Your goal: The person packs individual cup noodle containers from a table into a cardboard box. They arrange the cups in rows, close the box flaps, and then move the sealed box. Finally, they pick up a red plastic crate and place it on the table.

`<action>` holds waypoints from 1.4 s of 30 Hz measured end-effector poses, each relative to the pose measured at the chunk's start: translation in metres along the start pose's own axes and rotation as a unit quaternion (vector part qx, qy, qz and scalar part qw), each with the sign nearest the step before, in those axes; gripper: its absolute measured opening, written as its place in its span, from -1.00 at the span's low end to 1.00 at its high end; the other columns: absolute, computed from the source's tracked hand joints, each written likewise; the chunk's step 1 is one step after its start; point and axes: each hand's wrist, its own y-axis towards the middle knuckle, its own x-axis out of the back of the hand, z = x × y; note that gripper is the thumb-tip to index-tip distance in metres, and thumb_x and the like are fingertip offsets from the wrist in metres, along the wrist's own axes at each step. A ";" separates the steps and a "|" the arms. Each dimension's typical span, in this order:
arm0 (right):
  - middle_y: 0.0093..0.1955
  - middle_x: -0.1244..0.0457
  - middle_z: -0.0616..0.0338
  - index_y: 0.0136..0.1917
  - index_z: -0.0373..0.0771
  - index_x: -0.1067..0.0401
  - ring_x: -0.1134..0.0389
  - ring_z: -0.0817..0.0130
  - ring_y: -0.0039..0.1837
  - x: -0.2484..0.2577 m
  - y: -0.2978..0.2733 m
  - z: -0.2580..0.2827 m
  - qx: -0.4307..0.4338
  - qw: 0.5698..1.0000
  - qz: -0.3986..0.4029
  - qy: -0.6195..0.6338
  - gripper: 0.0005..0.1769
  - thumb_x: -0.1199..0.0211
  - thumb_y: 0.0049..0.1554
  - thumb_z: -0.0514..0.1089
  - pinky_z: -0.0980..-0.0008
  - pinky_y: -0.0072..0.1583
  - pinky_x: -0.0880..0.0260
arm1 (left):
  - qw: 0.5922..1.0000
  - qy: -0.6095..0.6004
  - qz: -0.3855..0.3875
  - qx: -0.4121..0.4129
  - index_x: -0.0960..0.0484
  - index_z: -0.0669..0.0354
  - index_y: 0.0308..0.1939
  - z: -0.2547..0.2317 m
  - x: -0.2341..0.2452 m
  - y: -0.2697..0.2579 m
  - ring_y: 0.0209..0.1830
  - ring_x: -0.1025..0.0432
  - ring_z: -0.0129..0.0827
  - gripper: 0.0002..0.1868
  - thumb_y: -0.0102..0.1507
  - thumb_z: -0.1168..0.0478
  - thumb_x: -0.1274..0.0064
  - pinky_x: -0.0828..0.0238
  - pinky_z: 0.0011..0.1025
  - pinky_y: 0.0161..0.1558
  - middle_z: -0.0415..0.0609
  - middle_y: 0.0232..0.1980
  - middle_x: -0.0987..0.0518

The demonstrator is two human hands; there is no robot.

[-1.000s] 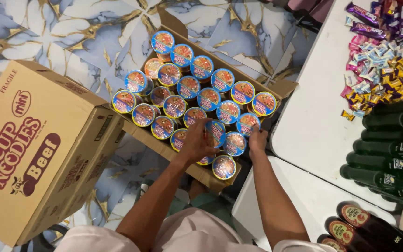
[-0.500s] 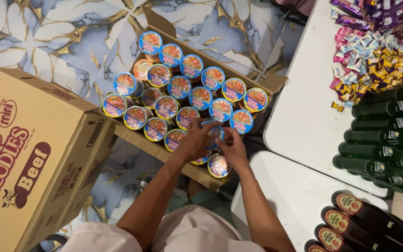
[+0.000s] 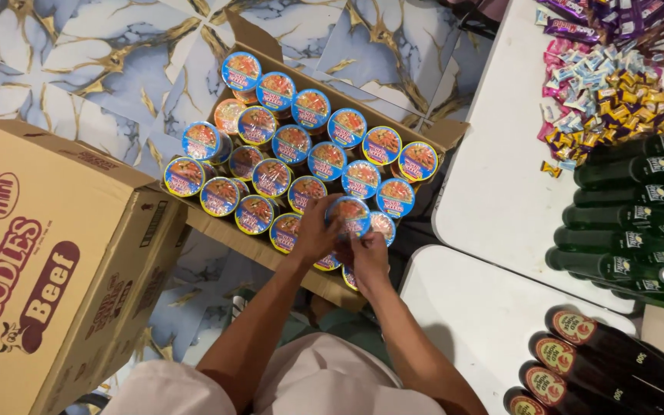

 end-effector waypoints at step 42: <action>-0.18 -0.38 0.14 0.00 -0.34 -0.48 -0.39 0.47 -0.25 0.030 -0.056 -0.014 0.096 0.963 0.008 -0.251 -0.84 -0.21 0.20 -0.21 0.47 -0.19 -0.40 | 0.982 0.148 0.067 -0.098 -0.53 0.23 0.08 -0.019 0.035 -0.034 0.11 -0.38 0.14 -0.64 0.25 0.21 -0.20 -0.36 -0.02 0.07 0.21 0.06 -0.47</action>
